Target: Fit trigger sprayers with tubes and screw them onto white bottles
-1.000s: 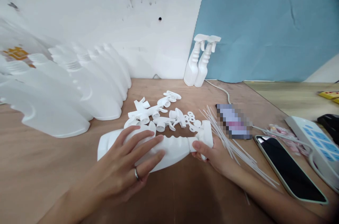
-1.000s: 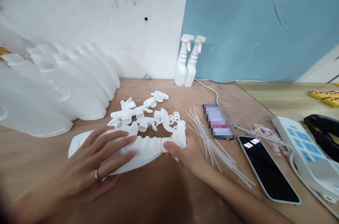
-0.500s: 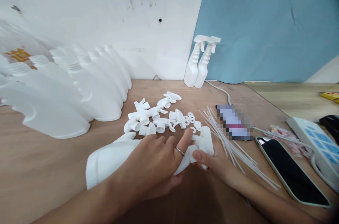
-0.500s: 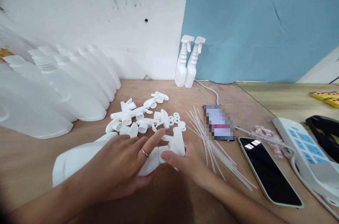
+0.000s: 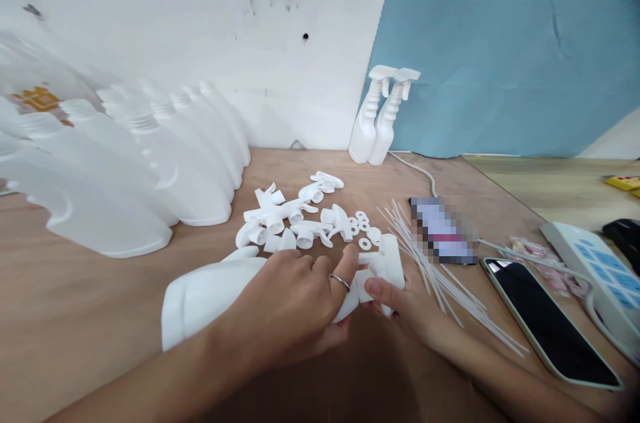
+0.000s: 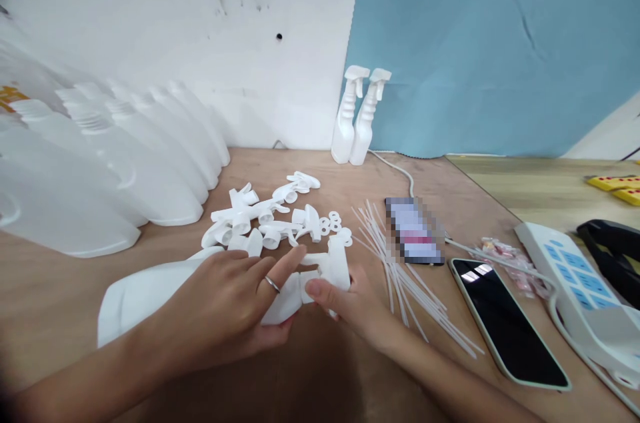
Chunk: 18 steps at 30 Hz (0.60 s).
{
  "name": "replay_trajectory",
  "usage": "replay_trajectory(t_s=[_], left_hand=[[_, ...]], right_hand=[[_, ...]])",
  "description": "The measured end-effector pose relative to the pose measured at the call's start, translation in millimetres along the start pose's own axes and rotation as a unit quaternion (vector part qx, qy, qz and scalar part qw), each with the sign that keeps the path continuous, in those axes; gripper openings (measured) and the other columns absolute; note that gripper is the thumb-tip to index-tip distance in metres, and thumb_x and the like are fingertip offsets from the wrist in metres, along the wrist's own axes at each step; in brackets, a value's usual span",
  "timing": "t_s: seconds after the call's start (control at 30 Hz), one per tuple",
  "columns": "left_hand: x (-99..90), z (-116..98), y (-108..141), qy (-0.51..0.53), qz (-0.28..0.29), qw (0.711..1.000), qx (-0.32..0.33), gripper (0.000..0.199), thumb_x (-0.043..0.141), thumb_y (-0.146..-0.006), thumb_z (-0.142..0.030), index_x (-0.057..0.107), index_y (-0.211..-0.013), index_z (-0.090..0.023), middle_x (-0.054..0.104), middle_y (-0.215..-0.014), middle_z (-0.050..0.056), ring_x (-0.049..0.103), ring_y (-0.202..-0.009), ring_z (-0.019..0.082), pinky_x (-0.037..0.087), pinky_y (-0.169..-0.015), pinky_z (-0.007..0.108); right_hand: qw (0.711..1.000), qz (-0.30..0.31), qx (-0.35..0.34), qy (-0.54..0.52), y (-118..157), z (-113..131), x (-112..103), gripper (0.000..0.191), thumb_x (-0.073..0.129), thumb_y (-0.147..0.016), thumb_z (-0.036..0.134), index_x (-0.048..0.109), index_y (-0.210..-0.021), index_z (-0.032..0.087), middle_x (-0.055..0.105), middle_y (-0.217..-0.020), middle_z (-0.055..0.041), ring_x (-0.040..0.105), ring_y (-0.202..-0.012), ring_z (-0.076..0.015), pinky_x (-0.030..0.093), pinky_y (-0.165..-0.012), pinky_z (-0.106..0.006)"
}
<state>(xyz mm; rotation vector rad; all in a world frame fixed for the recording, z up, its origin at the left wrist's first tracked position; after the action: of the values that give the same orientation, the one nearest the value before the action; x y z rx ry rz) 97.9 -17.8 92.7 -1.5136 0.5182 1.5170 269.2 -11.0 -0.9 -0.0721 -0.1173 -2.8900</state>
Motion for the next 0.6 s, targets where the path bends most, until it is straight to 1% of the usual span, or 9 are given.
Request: replay_trajectory(t_s=[0.1, 0.17, 0.23, 0.3, 0.33, 0.4, 0.47, 0.53, 0.6], left_hand=[[-1.1, -1.3, 1.2, 0.001, -0.012, 1.0, -0.001, 0.045, 0.06, -0.082, -0.034, 0.056, -0.119, -0.008, 0.07, -0.079, 0.004, 0.065, -0.058, 0.025, 0.047, -0.046, 0.04], [-4.1, 0.7, 1.6, 0.015, -0.011, 1.0, -0.01, 0.058, 0.061, -0.085, -0.038, 0.048, -0.134, -0.009, 0.072, -0.089, 0.004, 0.067, -0.065, 0.025, 0.048, -0.051, 0.039], [-10.5, 7.7, 1.7, 0.037, -0.004, 0.999, -0.026, 0.08, 0.062, -0.088, -0.05, 0.027, -0.151, -0.015, 0.071, -0.1, 0.005, 0.068, -0.078, 0.025, 0.051, -0.062, 0.04], [-18.9, 21.4, 1.9, 0.052, 0.008, 0.997, -0.058, 0.091, 0.059, -0.087, -0.062, 0.017, -0.156, -0.021, 0.07, -0.107, 0.005, 0.068, -0.09, 0.026, 0.052, -0.075, 0.042], [-23.3, 30.4, 2.0, 0.053, 0.016, 0.995, -0.08, 0.089, 0.057, -0.086, -0.067, 0.023, -0.155, -0.023, 0.07, -0.108, 0.006, 0.067, -0.093, 0.028, 0.051, -0.078, 0.042], [-29.9, 50.9, 0.7, 0.059, 0.037, 0.989, -0.13, 0.074, 0.052, -0.085, -0.072, 0.045, -0.144, -0.027, 0.07, -0.109, 0.005, 0.068, -0.093, 0.029, 0.05, -0.078, 0.041], [-32.6, 71.3, -4.6, 0.094, 0.042, 0.979, -0.177, 0.059, 0.052, -0.084, -0.073, 0.061, -0.127, -0.033, 0.072, -0.106, 0.001, 0.069, -0.091, 0.027, 0.049, -0.075, 0.035], [-32.2, 91.1, -15.7, 0.139, -0.009, 0.966, -0.219, 0.052, 0.054, -0.085, -0.069, 0.065, -0.121, -0.033, 0.071, -0.11, -0.001, 0.067, -0.098, 0.024, 0.048, -0.079, 0.032], [-26.8, 111.3, -31.6, 0.176, -0.1, 0.944, -0.259, 0.048, 0.054, -0.089, -0.06, 0.063, -0.123, -0.028, 0.069, -0.117, 0.0, 0.064, -0.103, 0.023, 0.047, -0.086, 0.032]], right_hand=[[1.0, 0.006, 0.007, 0.012, 3.1, 4.9, 0.9, 0.045, 0.073, -0.076, 0.06, 0.064, -0.077, 0.016, 0.057, -0.06, 0.0005, 0.048, -0.05, -0.01, 0.037, -0.046, -0.021], [1.0, 0.0, 0.01, 0.02, 3.6, 7.7, -2.6, 0.045, 0.075, -0.074, 0.06, 0.064, -0.077, 0.016, 0.058, -0.06, 0.0004, 0.048, -0.051, -0.0105, 0.037, -0.046, -0.022], [1.0, -0.027, -0.011, 0.004, 1.6, 12.0, -10.9, 0.044, 0.077, -0.071, 0.058, 0.062, -0.076, 0.017, 0.057, -0.058, 0.0015, 0.045, -0.049, -0.0098, 0.034, -0.044, -0.022], [0.996, -0.068, -0.05, -0.031, -2.5, 19.2, -22.6, 0.043, 0.079, -0.07, 0.055, 0.059, -0.071, 0.018, 0.051, -0.051, 0.004, 0.039, -0.044, -0.0087, 0.029, -0.043, -0.022], [0.992, -0.089, -0.071, -0.052, -5.0, 23.7, -28.8, 0.042, 0.078, -0.07, 0.054, 0.056, -0.067, 0.019, 0.047, -0.047, 0.0057, 0.036, -0.042, -0.0083, 0.028, -0.042, -0.023], [0.984, -0.112, -0.107, -0.083, -10.5, 34.1, -39.9, 0.043, 0.075, -0.074, 0.055, 0.051, -0.062, 0.02, 0.037, -0.04, 0.0083, 0.029, -0.039, -0.008, 0.03, -0.044, -0.024], [0.983, -0.109, -0.126, -0.073, -16.4, 43.4, -48.6, 0.042, 0.066, -0.082, 0.058, 0.055, -0.068, 0.021, 0.041, -0.044, 0.0074, 0.029, -0.039, -0.0084, 0.033, -0.046, -0.026], [0.984, -0.115, -0.134, -0.002, -21.6, 48.5, -57.8, 0.038, 0.059, -0.088, 0.058, 0.064, -0.085, 0.02, 0.053, -0.057, 0.0036, 0.038, -0.043, -0.0101, 0.035, -0.048, -0.027], [0.968, -0.155, -0.143, 0.136, -25.4, 48.6, -68.8, 0.033, 0.061, -0.089, 0.052, 0.067, -0.097, 0.021, 0.06, -0.069, 0.0007, 0.048, -0.052, -0.0124, 0.037, -0.051, -0.027]])
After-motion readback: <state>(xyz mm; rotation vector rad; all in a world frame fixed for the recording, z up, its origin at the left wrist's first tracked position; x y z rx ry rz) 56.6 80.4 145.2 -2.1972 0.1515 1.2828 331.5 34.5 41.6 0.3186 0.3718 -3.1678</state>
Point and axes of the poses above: each hand's wrist, its own y-axis away from the middle knuckle, its own x-axis out of the palm, z = x × y, the point moved 4 cm from there along -y, towards the middle knuckle
